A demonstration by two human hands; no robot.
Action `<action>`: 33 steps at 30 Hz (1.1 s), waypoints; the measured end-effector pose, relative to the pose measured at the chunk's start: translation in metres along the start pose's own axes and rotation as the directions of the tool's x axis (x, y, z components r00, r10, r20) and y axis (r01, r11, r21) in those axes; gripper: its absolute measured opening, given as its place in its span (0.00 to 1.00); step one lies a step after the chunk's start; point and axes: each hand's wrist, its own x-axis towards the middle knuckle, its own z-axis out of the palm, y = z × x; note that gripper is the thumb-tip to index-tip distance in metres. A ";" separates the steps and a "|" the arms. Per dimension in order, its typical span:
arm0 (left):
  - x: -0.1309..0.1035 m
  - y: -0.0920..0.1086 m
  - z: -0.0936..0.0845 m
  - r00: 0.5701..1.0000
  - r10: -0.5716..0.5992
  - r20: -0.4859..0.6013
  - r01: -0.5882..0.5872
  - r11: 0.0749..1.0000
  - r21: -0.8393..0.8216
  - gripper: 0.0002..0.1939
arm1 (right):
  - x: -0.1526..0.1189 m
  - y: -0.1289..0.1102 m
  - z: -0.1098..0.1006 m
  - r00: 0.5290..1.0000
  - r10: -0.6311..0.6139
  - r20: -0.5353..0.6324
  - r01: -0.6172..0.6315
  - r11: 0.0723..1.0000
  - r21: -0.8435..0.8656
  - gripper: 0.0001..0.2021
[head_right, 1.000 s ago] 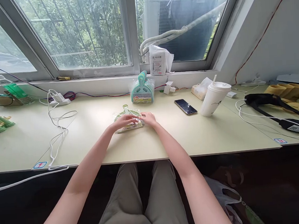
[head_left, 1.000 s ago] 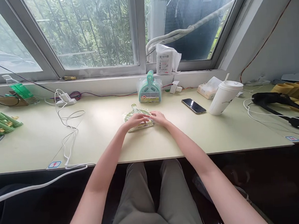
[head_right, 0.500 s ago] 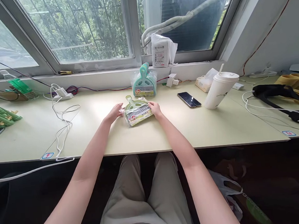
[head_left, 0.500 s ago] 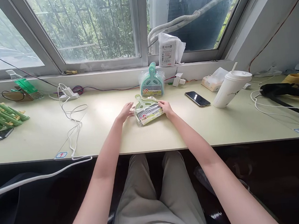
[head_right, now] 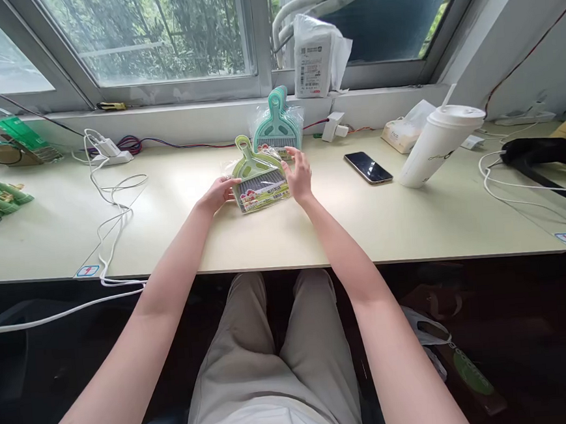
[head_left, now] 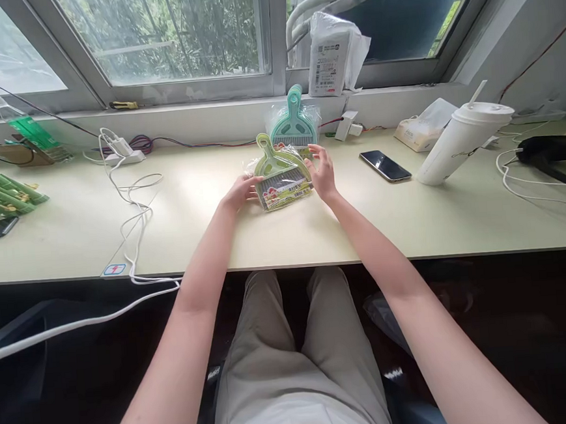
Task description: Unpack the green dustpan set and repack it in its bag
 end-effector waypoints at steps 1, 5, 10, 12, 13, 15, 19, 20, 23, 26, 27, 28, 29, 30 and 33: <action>0.002 0.000 0.000 1.000 0.010 -0.013 -0.010 1.000 -0.020 0.21 | -0.001 -0.006 -0.001 0.998 -0.061 0.036 0.063 0.997 -0.049 0.16; 0.010 -0.001 -0.002 0.993 0.087 -0.083 -0.097 0.988 -0.124 0.22 | -0.006 -0.026 0.002 0.936 -0.200 0.288 0.238 0.966 -0.102 0.21; 0.010 0.001 -0.007 0.986 0.132 -0.106 -0.150 0.972 -0.182 0.23 | -0.011 -0.021 0.011 0.872 -0.029 0.488 0.068 0.996 -0.061 0.17; 0.008 0.002 -0.008 0.986 0.144 -0.080 -0.157 0.970 -0.185 0.25 | -0.011 -0.014 0.011 0.872 0.096 0.480 -0.078 0.995 -0.057 0.14; 0.007 0.003 -0.008 0.986 0.151 -0.069 -0.161 0.969 -0.188 0.26 | -0.010 -0.010 0.010 0.868 0.165 0.469 -0.163 0.986 -0.046 0.13; 0.005 0.003 -0.006 0.986 0.155 -0.054 -0.163 0.967 -0.194 0.29 | -0.008 -0.005 0.009 0.847 0.285 0.450 -0.332 0.943 0.027 0.12; 0.001 0.005 -0.003 0.994 0.109 0.004 -0.107 0.977 -0.185 0.32 | -0.008 0.000 0.010 0.825 0.363 0.433 -0.515 0.799 0.311 0.18; -0.001 0.005 -0.003 0.995 0.092 0.028 -0.086 0.981 -0.172 0.32 | -0.009 0.000 0.011 0.820 0.385 0.423 -0.542 0.758 0.362 0.21; -0.005 0.008 -0.005 0.993 0.051 0.107 -0.041 0.995 -0.096 0.33 | -0.011 0.002 0.014 0.789 0.479 0.385 -0.613 0.660 0.435 0.28; -0.008 0.008 -0.009 0.985 -0.001 0.172 0.006 1.000 -0.023 0.28 | -0.011 0.004 0.014 0.773 0.516 0.369 -0.634 0.617 0.466 0.31; -0.008 0.008 -0.010 0.985 -0.016 0.174 0.019 1.000 -0.013 0.26 | -0.011 0.005 0.013 0.774 0.517 0.366 -0.633 0.613 0.473 0.30; -0.007 0.008 -0.011 0.985 -0.031 0.168 0.032 0.999 -0.005 0.25 | -0.010 0.005 0.012 0.776 0.518 0.360 -0.630 0.612 0.478 0.30; -0.006 0.007 -0.013 0.986 -0.045 0.161 0.045 0.999 0.005 0.25 | -0.009 0.006 0.011 0.779 0.516 0.356 -0.626 0.614 0.481 0.30; -0.005 0.006 -0.014 0.985 -0.064 0.161 0.061 0.998 0.024 0.25 | -0.008 0.006 0.009 0.783 0.512 0.354 -0.622 0.620 0.479 0.30; -0.004 0.005 -0.016 0.973 -0.147 0.179 0.129 0.986 0.109 0.26 | -0.007 0.007 0.008 0.785 0.499 0.368 -0.620 0.632 0.465 0.32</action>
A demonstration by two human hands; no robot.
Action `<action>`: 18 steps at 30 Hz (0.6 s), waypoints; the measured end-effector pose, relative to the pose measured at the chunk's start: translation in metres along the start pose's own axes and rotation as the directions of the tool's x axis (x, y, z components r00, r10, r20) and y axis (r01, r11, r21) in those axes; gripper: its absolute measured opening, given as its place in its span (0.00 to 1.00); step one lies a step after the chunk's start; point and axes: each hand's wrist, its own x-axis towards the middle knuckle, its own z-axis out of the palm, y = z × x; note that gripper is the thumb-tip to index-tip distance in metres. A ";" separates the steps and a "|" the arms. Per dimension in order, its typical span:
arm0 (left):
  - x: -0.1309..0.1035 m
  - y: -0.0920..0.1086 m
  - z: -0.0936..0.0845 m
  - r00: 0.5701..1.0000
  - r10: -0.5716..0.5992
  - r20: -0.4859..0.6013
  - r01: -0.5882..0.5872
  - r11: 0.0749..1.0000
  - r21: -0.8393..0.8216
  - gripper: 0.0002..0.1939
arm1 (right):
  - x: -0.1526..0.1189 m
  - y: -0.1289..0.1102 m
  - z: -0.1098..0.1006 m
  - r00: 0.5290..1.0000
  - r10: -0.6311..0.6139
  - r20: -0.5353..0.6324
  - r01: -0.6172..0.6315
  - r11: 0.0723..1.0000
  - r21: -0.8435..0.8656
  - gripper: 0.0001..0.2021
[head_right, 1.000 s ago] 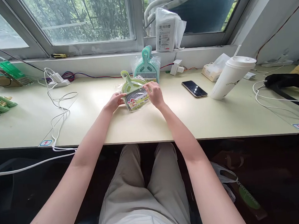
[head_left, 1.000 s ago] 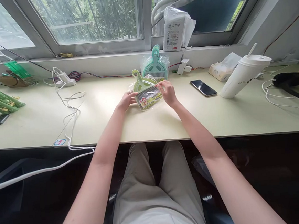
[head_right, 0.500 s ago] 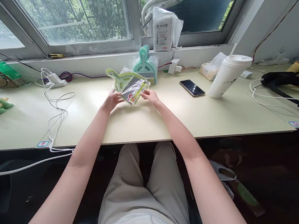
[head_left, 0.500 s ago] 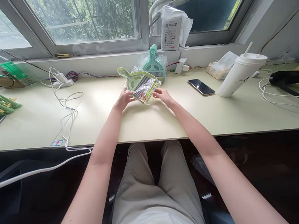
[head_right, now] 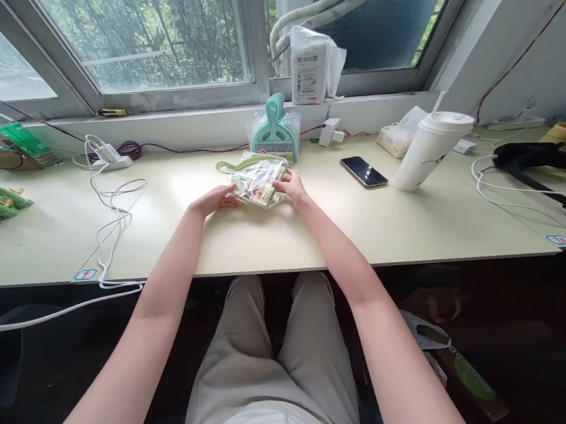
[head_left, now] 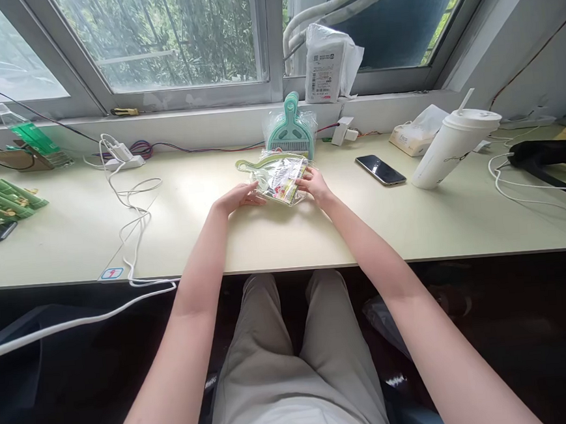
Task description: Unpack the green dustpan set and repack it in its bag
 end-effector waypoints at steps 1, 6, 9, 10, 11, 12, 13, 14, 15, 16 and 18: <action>0.000 0.000 0.000 1.000 -0.021 -0.001 0.021 1.000 0.019 0.26 | 0.000 0.000 0.000 1.000 0.006 0.003 -0.006 1.000 0.000 0.32; 0.000 -0.002 0.002 0.999 0.029 -0.024 -0.028 0.998 0.062 0.29 | -0.003 0.001 0.006 0.998 0.049 -0.030 -0.048 0.998 0.033 0.36; 0.002 -0.003 0.001 0.997 0.047 -0.064 -0.043 0.997 0.066 0.32 | -0.005 0.000 0.006 0.998 0.049 -0.047 -0.047 0.998 0.043 0.38; 0.002 -0.004 -0.001 0.995 0.049 -0.082 -0.042 0.996 0.076 0.32 | -0.006 -0.001 0.006 0.997 0.047 -0.055 -0.044 0.998 0.039 0.39; 0.002 -0.004 -0.002 0.993 0.056 -0.103 -0.047 0.995 0.093 0.32 | -0.006 -0.002 0.005 0.997 0.044 -0.064 -0.042 0.999 0.033 0.40; 0.002 -0.003 -0.004 0.989 0.075 -0.130 -0.061 0.992 0.113 0.32 | -0.006 -0.003 0.004 0.996 0.042 -0.074 -0.040 0.999 0.028 0.40; 0.001 -0.003 -0.006 0.981 0.102 -0.163 -0.081 0.988 0.132 0.31 | -0.006 -0.004 0.004 0.996 0.040 -0.083 -0.038 0.999 0.025 0.40; 0.000 -0.002 -0.008 0.971 0.133 -0.198 -0.105 0.984 0.146 0.30 | -0.007 -0.005 0.004 0.995 0.038 -0.088 -0.036 0.999 0.026 0.40; -0.002 -0.001 -0.009 0.959 0.161 -0.235 -0.127 0.980 0.152 0.29 | -0.007 -0.006 0.005 0.995 0.035 -0.089 -0.032 0.999 0.029 0.40; -0.003 0.001 -0.011 0.945 0.183 -0.270 -0.146 0.978 0.150 0.28 | -0.007 -0.008 0.006 0.996 0.031 -0.085 -0.028 0.999 0.035 0.40; -0.006 0.003 -0.013 0.922 0.207 -0.329 -0.170 0.976 0.135 0.28 | -0.008 -0.010 0.009 0.998 0.023 -0.066 -0.020 0.999 0.047 0.39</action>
